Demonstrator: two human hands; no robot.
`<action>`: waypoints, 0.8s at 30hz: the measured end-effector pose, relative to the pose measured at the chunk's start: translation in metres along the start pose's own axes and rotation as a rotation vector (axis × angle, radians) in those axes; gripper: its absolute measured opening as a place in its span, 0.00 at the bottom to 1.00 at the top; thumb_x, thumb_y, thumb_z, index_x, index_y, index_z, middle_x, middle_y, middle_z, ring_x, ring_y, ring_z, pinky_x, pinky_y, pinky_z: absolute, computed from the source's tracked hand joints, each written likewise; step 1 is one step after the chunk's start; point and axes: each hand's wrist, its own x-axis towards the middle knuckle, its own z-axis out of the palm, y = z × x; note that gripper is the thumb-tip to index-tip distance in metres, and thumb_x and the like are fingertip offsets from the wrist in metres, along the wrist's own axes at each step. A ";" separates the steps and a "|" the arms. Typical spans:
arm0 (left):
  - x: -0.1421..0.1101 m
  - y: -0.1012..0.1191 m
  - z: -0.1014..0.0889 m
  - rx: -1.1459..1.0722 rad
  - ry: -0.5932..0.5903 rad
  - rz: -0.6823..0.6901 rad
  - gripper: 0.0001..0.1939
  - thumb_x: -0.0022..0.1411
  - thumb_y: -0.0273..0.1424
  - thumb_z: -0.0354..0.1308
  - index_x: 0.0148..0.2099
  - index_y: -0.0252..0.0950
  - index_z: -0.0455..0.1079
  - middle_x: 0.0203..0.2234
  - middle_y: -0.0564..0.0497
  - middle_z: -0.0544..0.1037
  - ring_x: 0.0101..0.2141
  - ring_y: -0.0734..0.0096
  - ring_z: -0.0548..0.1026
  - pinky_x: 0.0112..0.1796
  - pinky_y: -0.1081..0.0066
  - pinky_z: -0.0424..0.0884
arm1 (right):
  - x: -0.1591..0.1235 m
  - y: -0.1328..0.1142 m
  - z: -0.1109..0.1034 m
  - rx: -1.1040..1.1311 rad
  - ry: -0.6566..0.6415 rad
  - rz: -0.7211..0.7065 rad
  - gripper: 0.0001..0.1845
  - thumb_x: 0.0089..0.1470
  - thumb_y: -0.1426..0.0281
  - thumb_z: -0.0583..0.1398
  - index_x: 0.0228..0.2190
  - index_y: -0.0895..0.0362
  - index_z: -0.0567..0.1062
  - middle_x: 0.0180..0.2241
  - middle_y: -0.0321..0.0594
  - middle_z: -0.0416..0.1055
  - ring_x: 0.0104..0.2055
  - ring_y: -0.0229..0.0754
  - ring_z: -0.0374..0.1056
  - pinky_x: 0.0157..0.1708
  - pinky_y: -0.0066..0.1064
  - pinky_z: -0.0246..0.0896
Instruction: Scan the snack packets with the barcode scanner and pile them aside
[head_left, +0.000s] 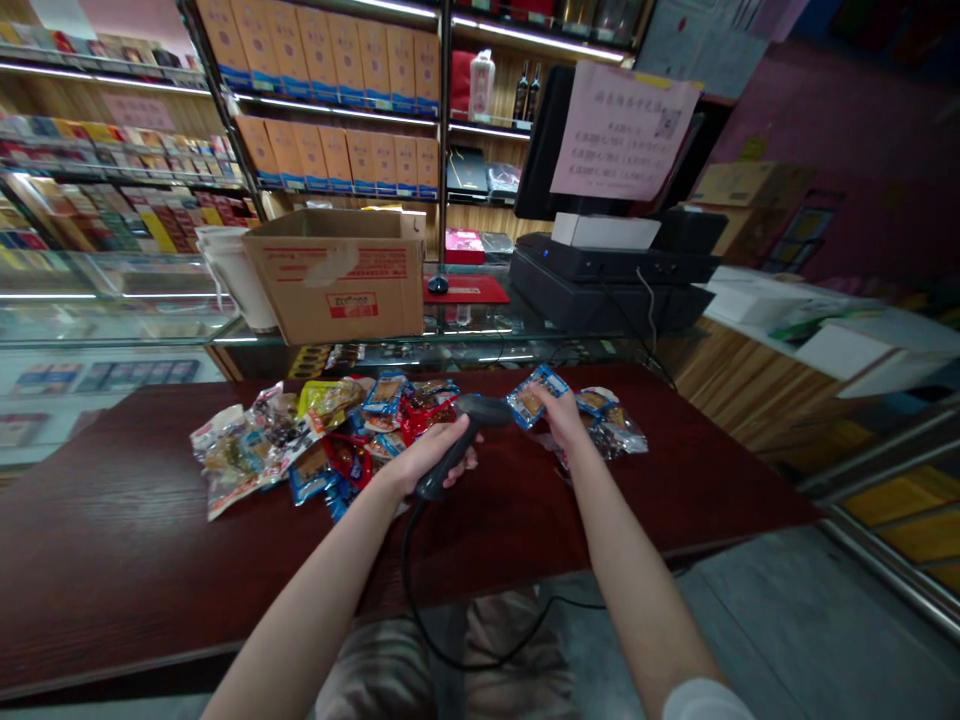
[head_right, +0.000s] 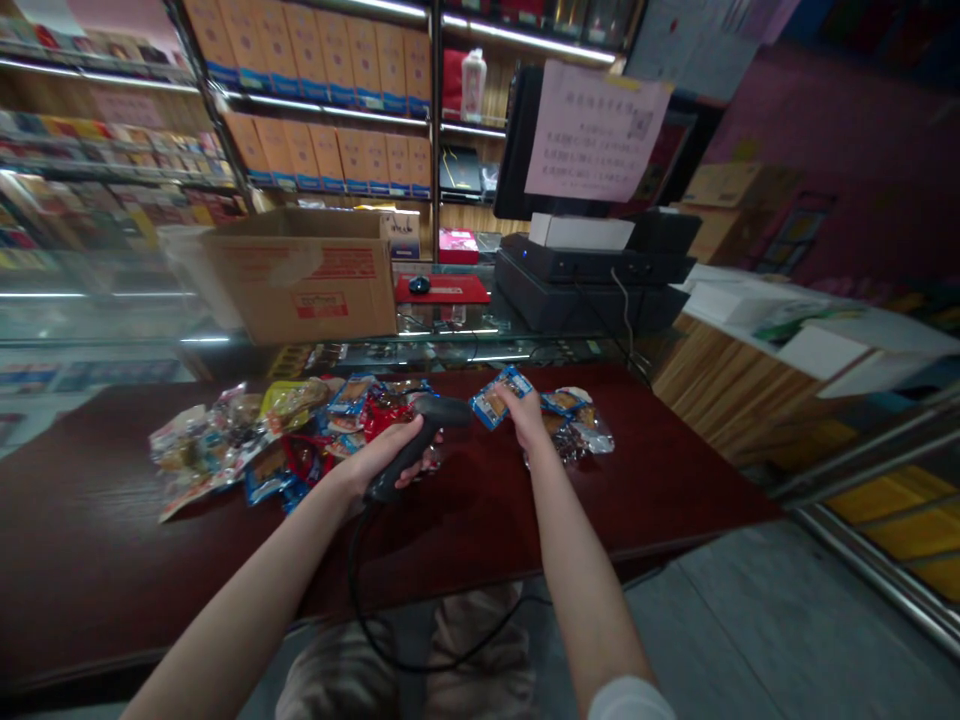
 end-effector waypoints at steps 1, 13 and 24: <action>0.000 -0.001 0.002 0.010 0.004 -0.006 0.31 0.57 0.56 0.56 0.43 0.30 0.67 0.21 0.50 0.74 0.13 0.80 0.63 0.13 0.78 0.60 | -0.001 -0.001 0.001 -0.003 -0.004 -0.017 0.22 0.34 0.57 0.71 0.30 0.55 0.74 0.31 0.37 0.77 0.35 0.45 0.74 0.40 0.37 0.69; 0.001 -0.006 0.001 -0.022 -0.048 -0.045 0.30 0.56 0.56 0.57 0.41 0.32 0.67 0.21 0.53 0.71 0.13 0.82 0.62 0.13 0.79 0.60 | -0.007 -0.005 0.006 -0.107 -0.017 -0.142 0.23 0.34 0.54 0.69 0.29 0.55 0.73 0.26 0.37 0.75 0.30 0.45 0.71 0.35 0.37 0.66; -0.007 0.020 -0.054 -0.095 0.463 0.163 0.28 0.57 0.54 0.58 0.44 0.32 0.66 0.20 0.54 0.72 0.13 0.79 0.64 0.14 0.77 0.61 | 0.005 -0.014 -0.053 -0.979 0.623 -0.269 0.41 0.47 0.61 0.63 0.58 0.65 0.59 0.52 0.67 0.67 0.53 0.66 0.64 0.51 0.55 0.56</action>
